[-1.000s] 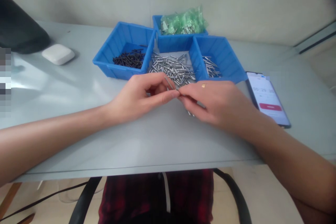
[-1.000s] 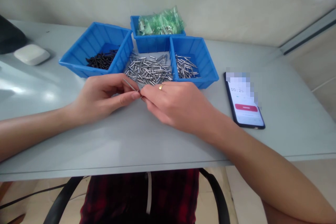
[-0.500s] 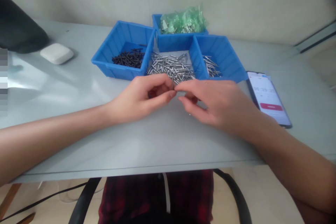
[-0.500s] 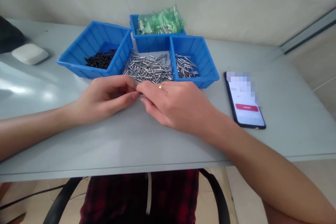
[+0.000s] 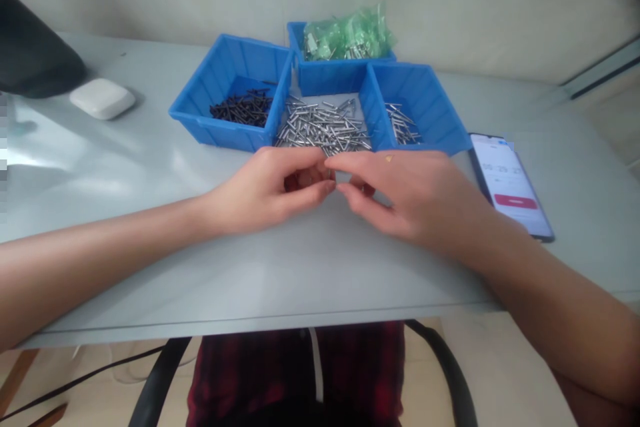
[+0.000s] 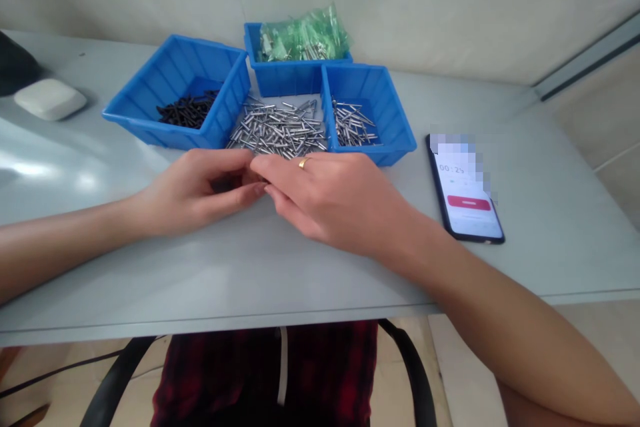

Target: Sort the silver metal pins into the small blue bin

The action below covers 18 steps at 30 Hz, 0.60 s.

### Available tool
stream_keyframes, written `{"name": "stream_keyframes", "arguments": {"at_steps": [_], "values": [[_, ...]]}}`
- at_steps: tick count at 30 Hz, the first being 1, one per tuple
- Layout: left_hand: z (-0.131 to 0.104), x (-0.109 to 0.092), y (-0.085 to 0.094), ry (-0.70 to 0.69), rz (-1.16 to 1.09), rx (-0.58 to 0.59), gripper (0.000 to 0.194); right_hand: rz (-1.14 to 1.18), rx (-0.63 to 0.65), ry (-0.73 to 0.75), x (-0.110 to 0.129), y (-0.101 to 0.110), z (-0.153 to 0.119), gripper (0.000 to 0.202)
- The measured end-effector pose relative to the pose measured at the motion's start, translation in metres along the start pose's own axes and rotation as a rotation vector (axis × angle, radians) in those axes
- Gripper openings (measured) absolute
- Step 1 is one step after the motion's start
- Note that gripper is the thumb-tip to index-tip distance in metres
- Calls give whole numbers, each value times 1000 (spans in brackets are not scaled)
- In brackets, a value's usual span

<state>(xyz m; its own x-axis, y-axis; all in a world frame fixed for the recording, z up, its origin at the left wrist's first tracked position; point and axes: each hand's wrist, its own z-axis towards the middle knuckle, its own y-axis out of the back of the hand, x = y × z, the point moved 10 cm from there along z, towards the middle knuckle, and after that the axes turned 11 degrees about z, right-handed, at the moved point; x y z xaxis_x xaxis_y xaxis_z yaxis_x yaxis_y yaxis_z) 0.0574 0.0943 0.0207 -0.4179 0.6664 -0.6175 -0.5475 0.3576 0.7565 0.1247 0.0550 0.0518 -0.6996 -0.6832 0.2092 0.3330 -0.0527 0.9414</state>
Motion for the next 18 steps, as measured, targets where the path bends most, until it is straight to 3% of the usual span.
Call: {"name": "stream_keyframes", "arguments": {"at_steps": [18], "values": [[-1, -1, -7, -11, -16, 57, 15, -31, 0, 5, -1, -2, 0, 30]]}}
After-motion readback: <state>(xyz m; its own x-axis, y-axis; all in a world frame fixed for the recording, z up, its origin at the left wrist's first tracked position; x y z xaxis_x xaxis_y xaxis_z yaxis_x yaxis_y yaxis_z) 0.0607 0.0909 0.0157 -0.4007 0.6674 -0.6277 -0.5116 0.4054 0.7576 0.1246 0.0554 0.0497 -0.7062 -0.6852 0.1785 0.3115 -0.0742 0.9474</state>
